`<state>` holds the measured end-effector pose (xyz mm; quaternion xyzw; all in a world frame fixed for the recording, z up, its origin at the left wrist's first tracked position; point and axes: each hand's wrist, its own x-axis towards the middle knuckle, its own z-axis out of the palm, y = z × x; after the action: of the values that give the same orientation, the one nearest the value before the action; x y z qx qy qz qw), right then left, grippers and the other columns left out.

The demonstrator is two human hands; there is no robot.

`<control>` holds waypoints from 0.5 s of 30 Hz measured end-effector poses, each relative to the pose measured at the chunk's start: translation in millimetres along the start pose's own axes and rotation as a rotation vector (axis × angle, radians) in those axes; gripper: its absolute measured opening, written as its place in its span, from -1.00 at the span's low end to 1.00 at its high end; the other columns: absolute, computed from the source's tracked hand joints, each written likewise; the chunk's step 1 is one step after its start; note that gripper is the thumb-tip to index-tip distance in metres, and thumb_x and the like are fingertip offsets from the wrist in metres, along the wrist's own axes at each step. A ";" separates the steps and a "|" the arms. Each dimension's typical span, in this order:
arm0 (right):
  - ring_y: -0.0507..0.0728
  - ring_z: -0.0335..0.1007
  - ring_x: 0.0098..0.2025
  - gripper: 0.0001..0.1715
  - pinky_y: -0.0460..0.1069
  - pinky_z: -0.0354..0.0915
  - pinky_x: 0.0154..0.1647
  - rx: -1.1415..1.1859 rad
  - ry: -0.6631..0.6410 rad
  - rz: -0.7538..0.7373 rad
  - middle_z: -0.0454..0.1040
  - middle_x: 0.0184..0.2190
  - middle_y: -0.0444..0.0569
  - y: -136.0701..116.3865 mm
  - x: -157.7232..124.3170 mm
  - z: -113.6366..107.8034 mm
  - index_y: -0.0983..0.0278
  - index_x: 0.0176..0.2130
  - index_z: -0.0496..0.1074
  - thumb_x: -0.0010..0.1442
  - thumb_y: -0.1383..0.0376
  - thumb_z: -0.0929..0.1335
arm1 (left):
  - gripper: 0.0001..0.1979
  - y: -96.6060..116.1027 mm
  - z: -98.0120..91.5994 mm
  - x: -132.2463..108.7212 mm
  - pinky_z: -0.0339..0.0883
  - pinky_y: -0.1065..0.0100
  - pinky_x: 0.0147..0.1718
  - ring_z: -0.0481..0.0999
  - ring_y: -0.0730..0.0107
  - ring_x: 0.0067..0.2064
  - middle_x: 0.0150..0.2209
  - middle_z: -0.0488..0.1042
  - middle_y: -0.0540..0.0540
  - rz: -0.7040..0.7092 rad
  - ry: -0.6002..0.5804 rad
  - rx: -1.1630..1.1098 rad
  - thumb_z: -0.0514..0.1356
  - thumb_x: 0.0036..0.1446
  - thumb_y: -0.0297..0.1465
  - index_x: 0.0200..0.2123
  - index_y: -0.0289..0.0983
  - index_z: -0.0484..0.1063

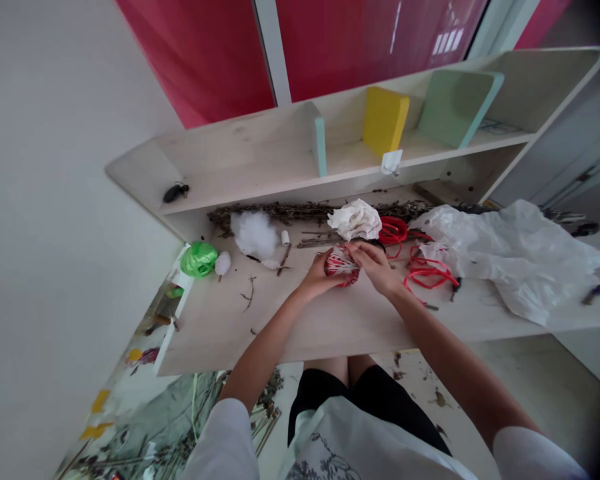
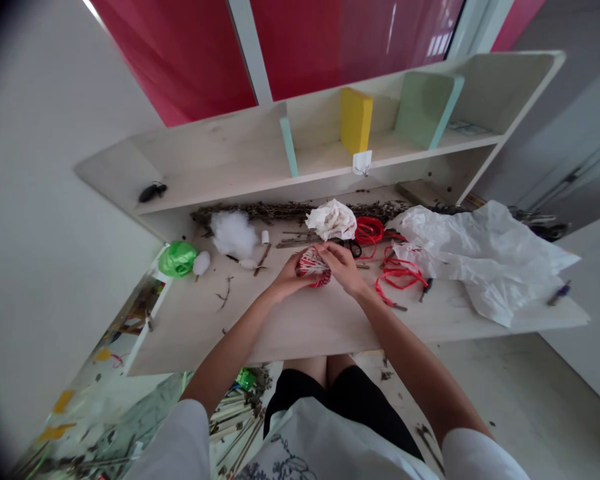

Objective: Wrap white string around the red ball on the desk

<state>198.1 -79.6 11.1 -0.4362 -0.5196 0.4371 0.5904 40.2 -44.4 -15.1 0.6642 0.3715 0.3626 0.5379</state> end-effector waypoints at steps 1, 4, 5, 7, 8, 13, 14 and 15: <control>0.02 0.11 -0.47 -0.51 -0.06 0.12 -0.44 0.003 -0.019 0.012 0.25 -0.56 -0.15 -0.8 -0.9 0.8 0.24 -0.50 0.35 0.03 -0.12 0.40 | -0.27 -0.9 0.8 -0.4 0.32 0.13 0.07 0.50 0.10 0.00 -0.09 0.54 -0.16 0.000 0.021 0.020 0.50 -0.32 -0.32 0.02 -0.28 0.46; 0.04 0.20 -0.44 -0.53 -0.05 0.16 -0.41 -0.001 -0.056 0.030 0.36 -0.52 -0.10 -4.0 -3.9 2.2 0.24 -0.50 0.42 -0.01 -0.10 0.43 | -0.33 -0.6 1.8 -1.5 0.33 0.13 0.05 0.50 0.10 -0.02 -0.14 0.53 -0.15 0.012 0.141 0.051 0.51 -0.36 -0.35 -0.06 -0.26 0.49; 0.04 0.20 -0.46 -0.53 -0.05 0.15 -0.43 -0.010 -0.061 0.034 0.36 -0.53 -0.10 -5.5 -4.8 2.4 0.25 -0.52 0.43 -0.01 -0.09 0.44 | -0.34 0.3 1.6 -1.6 0.34 0.14 0.04 0.50 0.11 -0.03 -0.14 0.52 -0.15 0.021 0.181 0.055 0.51 -0.35 -0.35 -0.07 -0.26 0.47; 0.01 0.11 -0.52 -0.52 -0.06 0.07 -0.51 -0.033 -0.074 0.046 0.31 -0.59 -0.12 -8.9 -6.5 2.6 0.25 -0.55 0.43 -0.01 -0.10 0.44 | -0.33 2.1 0.3 -1.2 0.36 0.16 0.00 0.51 0.14 -0.06 -0.11 0.51 -0.16 0.038 0.241 0.053 0.50 -0.32 -0.34 -0.05 -0.25 0.42; 0.00 0.06 -0.55 -0.51 -0.06 0.02 -0.54 -0.043 -0.088 0.052 0.27 -0.62 -0.13 -10.6 -7.2 2.7 0.26 -0.55 0.43 0.00 -0.11 0.43 | -0.33 2.7 -0.8 -0.8 0.36 0.17 -0.02 0.51 0.16 -0.07 -0.10 0.51 -0.16 0.046 0.264 0.053 0.49 -0.30 -0.34 -0.04 -0.25 0.39; -0.03 -0.03 -0.57 -0.48 -0.06 -0.07 -0.56 -0.016 -0.131 0.066 0.15 -0.66 -0.18 -14.1 -8.6 3.7 0.27 -0.52 0.46 0.01 -0.13 0.42 | -0.31 1.5 -9.5 2.9 0.33 0.20 0.04 0.49 0.17 -0.01 -0.05 0.49 -0.16 0.094 0.397 0.055 0.46 -0.24 -0.37 0.01 -0.21 0.31; -0.03 -0.04 -0.57 -0.48 -0.06 -0.07 -0.56 -0.004 -0.118 0.070 0.14 -0.66 -0.19 -13.5 -8.4 3.4 0.28 -0.51 0.47 0.00 -0.13 0.42 | -0.30 0.9 -11.6 3.6 0.30 0.20 0.07 0.48 0.17 0.03 -0.02 0.47 -0.16 0.083 0.428 0.027 0.46 -0.24 -0.40 0.02 -0.20 0.30; -0.04 -0.05 -0.57 -0.47 -0.06 -0.08 -0.56 0.005 -0.105 0.077 0.13 -0.66 -0.19 -12.6 -8.0 2.9 0.28 -0.52 0.47 0.00 -0.14 0.42 | -0.28 0.3 -13.6 4.4 0.27 0.20 0.11 0.45 0.17 0.06 0.02 0.45 -0.16 0.061 0.457 -0.010 0.45 -0.25 -0.43 0.03 -0.19 0.29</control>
<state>195.3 -90.2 21.7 -0.4310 -0.5318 0.4830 0.5461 30.2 -34.6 -12.2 0.5731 0.4616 0.5214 0.4321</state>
